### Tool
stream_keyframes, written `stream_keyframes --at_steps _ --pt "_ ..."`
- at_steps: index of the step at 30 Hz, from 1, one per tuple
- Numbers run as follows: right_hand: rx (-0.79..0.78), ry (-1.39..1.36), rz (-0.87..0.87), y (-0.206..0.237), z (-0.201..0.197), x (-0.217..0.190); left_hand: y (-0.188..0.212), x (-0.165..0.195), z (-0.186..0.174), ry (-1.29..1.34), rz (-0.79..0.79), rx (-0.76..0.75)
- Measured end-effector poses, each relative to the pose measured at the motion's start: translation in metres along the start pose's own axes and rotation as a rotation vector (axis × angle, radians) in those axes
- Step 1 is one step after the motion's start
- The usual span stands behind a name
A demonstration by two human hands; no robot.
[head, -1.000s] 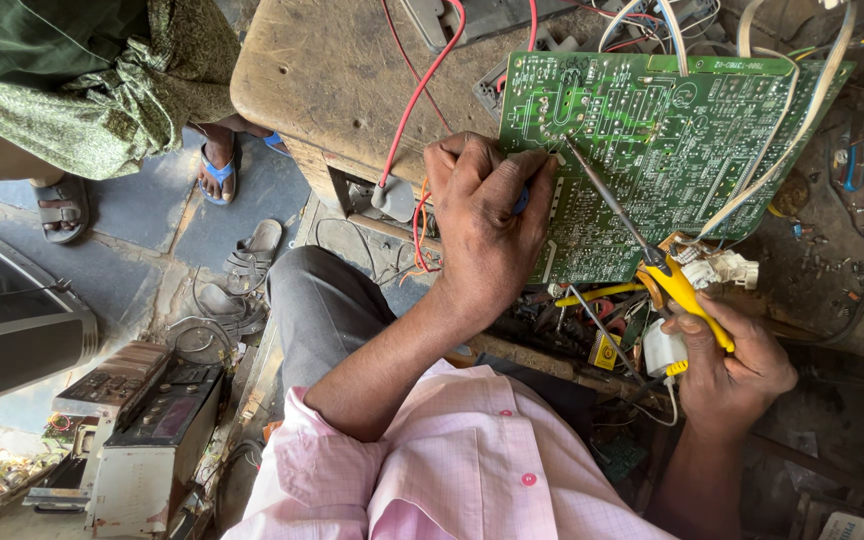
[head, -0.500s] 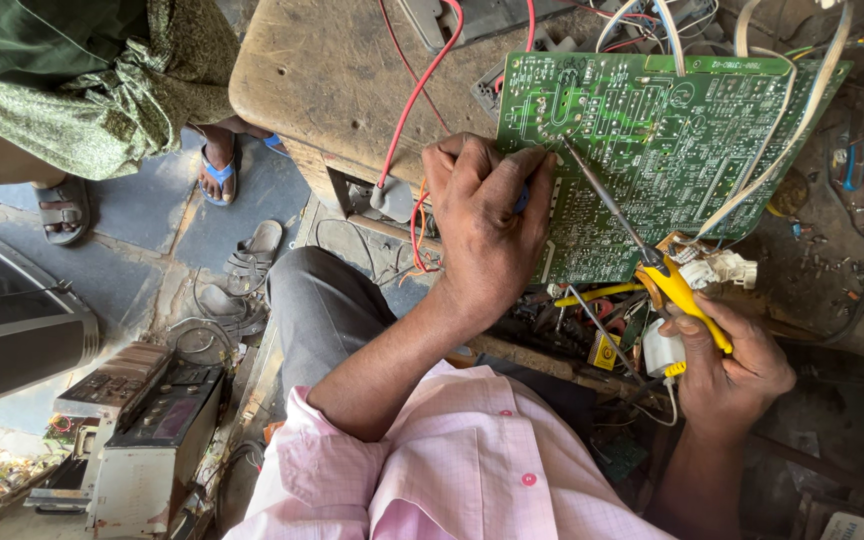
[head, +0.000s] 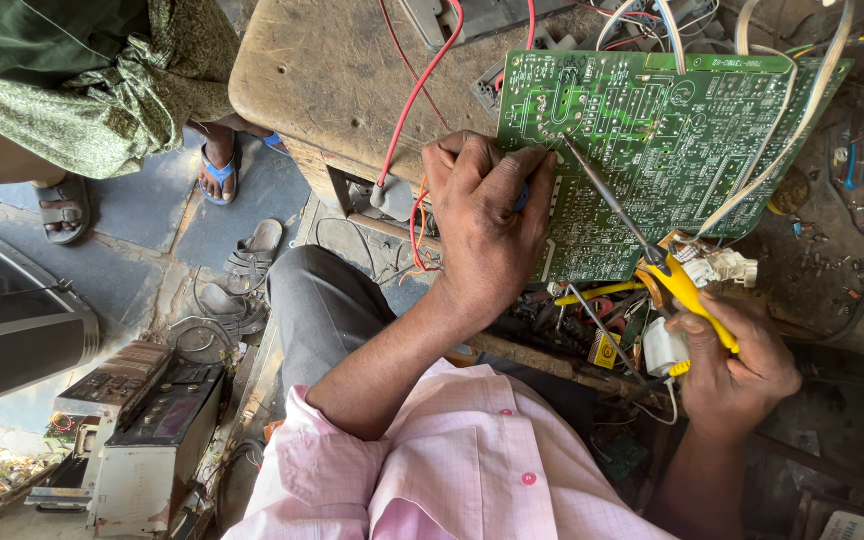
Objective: The person solders a green circuit board using a soldering iron and solder wire. They repeatedly heat solder points and feed solder to create joints, occasionally switching to a screwdriver to probe or adjust components on the board.
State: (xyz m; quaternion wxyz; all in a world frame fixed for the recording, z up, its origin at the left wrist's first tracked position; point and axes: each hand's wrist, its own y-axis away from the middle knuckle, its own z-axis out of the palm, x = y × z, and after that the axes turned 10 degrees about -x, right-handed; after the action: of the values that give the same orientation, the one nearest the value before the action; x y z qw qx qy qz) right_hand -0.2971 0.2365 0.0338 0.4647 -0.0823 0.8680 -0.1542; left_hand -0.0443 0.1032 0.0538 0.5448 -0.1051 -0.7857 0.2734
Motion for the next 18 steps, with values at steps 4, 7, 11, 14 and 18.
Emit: stream_keyframes --at_steps 4,7,11,14,18 --pt "-0.040 -0.017 -0.031 -0.006 -0.012 0.003 0.000 0.000 0.000 -0.002 -0.007 -0.005" --pt "-0.089 -0.003 -0.068 -0.017 -0.025 0.008 -0.002 -0.001 0.001 -0.005 -0.002 -0.005" --pt "-0.150 -0.028 -0.081 -0.029 -0.038 0.013 -0.003 -0.001 0.001 -0.002 0.003 -0.004" --pt "-0.147 -0.193 0.005 -0.031 -0.043 0.013 -0.002 0.000 0.000 -0.008 0.007 -0.018" --pt "-0.147 -0.309 0.055 -0.031 -0.045 0.007 -0.003 0.000 0.000 -0.018 0.012 -0.013"
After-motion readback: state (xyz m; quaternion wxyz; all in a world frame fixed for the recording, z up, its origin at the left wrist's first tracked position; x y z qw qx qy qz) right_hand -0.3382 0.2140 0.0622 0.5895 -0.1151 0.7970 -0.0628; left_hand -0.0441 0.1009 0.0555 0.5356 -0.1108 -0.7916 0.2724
